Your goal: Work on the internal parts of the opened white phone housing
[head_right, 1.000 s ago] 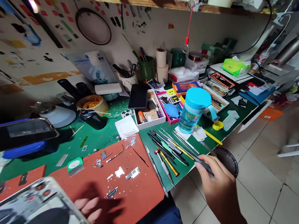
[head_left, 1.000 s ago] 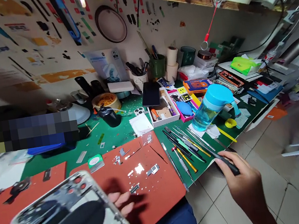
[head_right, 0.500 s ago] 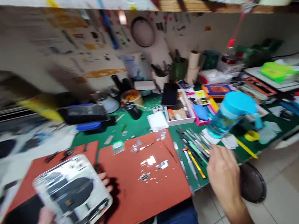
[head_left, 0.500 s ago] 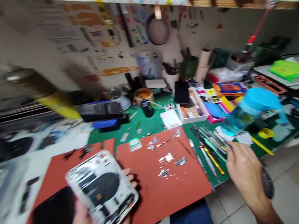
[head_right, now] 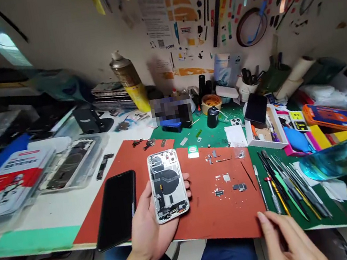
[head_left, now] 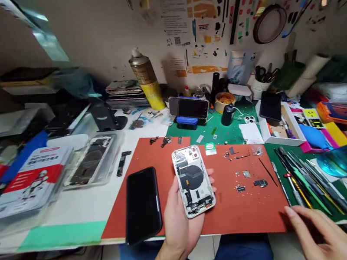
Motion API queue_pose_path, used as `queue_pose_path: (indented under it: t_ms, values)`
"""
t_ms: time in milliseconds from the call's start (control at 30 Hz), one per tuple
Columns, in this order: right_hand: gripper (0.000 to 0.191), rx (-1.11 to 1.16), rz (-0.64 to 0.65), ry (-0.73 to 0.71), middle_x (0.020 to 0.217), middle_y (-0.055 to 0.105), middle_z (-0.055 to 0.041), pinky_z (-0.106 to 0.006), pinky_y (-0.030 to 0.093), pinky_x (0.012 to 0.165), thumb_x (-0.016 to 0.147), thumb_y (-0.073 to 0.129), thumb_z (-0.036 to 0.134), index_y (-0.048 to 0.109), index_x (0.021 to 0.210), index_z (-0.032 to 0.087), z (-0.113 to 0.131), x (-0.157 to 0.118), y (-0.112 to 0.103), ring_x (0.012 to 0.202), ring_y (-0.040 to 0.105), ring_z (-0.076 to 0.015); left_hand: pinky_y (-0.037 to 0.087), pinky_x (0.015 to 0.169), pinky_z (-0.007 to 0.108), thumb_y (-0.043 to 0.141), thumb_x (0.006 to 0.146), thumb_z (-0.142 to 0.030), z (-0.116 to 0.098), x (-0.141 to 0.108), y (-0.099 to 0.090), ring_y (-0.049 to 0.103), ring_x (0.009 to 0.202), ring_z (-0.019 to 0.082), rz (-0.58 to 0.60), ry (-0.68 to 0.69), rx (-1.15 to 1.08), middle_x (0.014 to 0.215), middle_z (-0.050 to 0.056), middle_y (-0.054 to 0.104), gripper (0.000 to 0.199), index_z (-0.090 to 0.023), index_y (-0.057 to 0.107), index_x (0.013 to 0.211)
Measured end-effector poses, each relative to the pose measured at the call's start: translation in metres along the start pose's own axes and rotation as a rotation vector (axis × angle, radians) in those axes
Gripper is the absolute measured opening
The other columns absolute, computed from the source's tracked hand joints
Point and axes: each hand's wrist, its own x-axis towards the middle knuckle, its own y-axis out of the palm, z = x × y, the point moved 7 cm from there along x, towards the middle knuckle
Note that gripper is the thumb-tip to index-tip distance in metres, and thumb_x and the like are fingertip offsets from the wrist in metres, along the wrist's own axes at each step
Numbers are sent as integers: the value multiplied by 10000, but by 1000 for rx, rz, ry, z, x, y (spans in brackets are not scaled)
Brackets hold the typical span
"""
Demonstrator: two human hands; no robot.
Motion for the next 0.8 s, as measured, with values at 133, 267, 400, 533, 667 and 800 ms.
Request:
queue_pose_path:
  t_ms: [133, 267, 400, 533, 667, 800]
  values:
    - [392, -53, 47, -51, 930, 778, -9, -253, 460, 541, 983, 557, 601, 764, 947, 271, 23, 7, -1, 563, 642, -123, 649, 842, 464, 523, 1004, -406, -1, 2, -5, 769, 962, 331, -42, -15, 4, 1219, 245, 763, 478, -86, 674, 1325]
    - [500, -139, 97, 36, 930, 756, -52, -276, 460, 574, 1009, 453, 629, 744, 928, 231, 12, 24, 0, 591, 635, -139, 662, 824, 472, 515, 1001, -419, -1, 3, -7, 780, 947, 338, -73, -24, 19, 1218, 246, 765, 518, -114, 632, 1403]
    - [444, -193, 149, 52, 971, 752, -58, -286, 483, 661, 1022, 438, 547, 747, 954, 236, 6, 42, 1, 703, 671, -162, 667, 812, 486, 486, 1007, -421, -2, 0, -8, 784, 955, 356, -106, -44, 29, 1223, 262, 760, 535, -114, 613, 1427]
    - [366, -276, 215, 64, 964, 756, -50, -290, 471, 705, 1008, 455, 445, 751, 923, 246, 3, 51, 7, 803, 696, -184, 668, 812, 485, 501, 999, -408, -2, -1, -7, 780, 987, 363, -115, -61, 40, 1222, 258, 762, 528, -119, 613, 1427]
    - [354, -371, 308, 78, 932, 766, -71, -311, 448, 704, 963, 448, 375, 768, 926, 228, -2, 49, 21, 795, 706, -214, 658, 838, 487, 525, 990, -441, 2, 1, -6, 774, 992, 360, -66, -69, 14, 1226, 239, 766, 513, -122, 660, 1368]
    - [366, -430, 378, 88, 805, 758, -97, -324, 417, 638, 902, 453, 394, 755, 783, 227, -7, 50, 29, 673, 683, -231, 632, 856, 454, 511, 1013, -478, 7, 1, -1, 761, 959, 324, 65, -78, -27, 1208, 226, 769, 511, -110, 694, 1318]
